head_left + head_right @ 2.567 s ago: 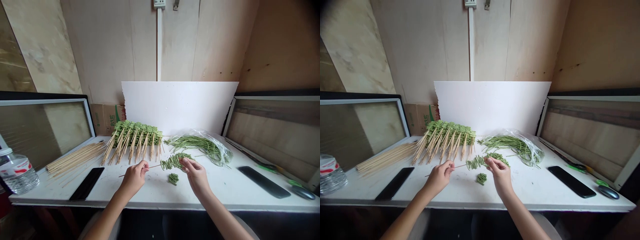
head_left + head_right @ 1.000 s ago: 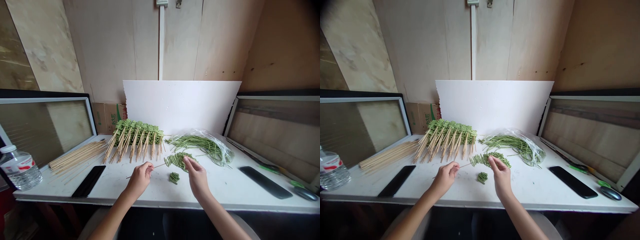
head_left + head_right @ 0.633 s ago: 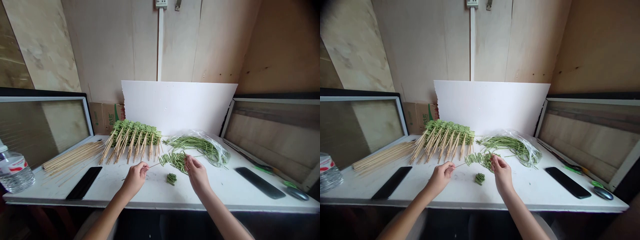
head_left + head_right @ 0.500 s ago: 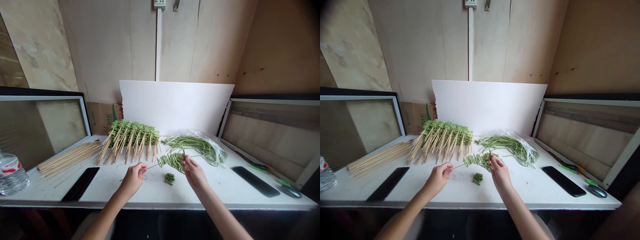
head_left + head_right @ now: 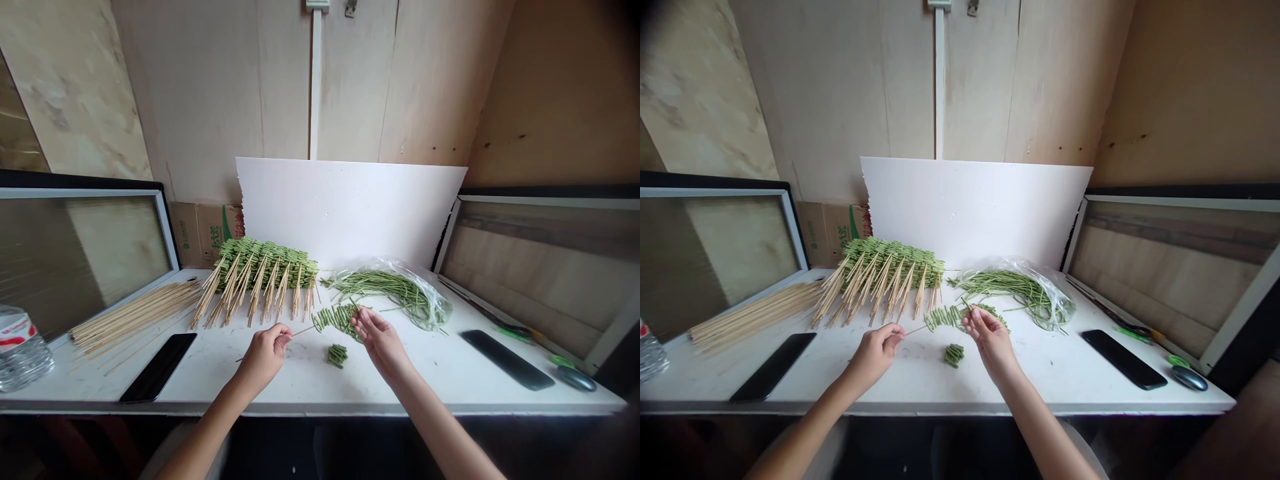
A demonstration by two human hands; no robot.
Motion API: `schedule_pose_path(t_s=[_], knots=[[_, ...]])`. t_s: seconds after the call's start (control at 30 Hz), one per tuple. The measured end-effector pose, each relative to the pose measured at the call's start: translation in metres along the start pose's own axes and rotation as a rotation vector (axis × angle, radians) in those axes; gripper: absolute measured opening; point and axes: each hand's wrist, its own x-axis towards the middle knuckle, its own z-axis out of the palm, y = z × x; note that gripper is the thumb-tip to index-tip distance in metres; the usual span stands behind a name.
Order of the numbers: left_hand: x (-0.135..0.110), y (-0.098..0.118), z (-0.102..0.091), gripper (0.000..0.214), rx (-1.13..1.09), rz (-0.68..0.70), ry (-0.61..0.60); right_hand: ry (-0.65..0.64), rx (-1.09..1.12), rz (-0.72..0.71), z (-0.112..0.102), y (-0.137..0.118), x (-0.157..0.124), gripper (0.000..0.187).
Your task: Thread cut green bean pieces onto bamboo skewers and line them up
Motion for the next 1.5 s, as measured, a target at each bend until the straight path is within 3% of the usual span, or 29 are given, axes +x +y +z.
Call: schedule_pose_path(t_s=[0.4,0.9,1.5], knots=[[0.000,0.001,0.001,0.025,-0.017,-0.017,-0.014,0.055,-0.035,0.013,0.000,0.002,-0.001,0.039],[-0.001,0.007,-0.002,0.020,0.062,0.015,0.014,0.097,-0.236,-0.118,-0.006,0.005,0.000,0.035],[-0.003,0.007,0.000,0.022,0.088,0.015,0.006,0.155,-0.380,-0.189,0.001,0.006,-0.010,0.036]])
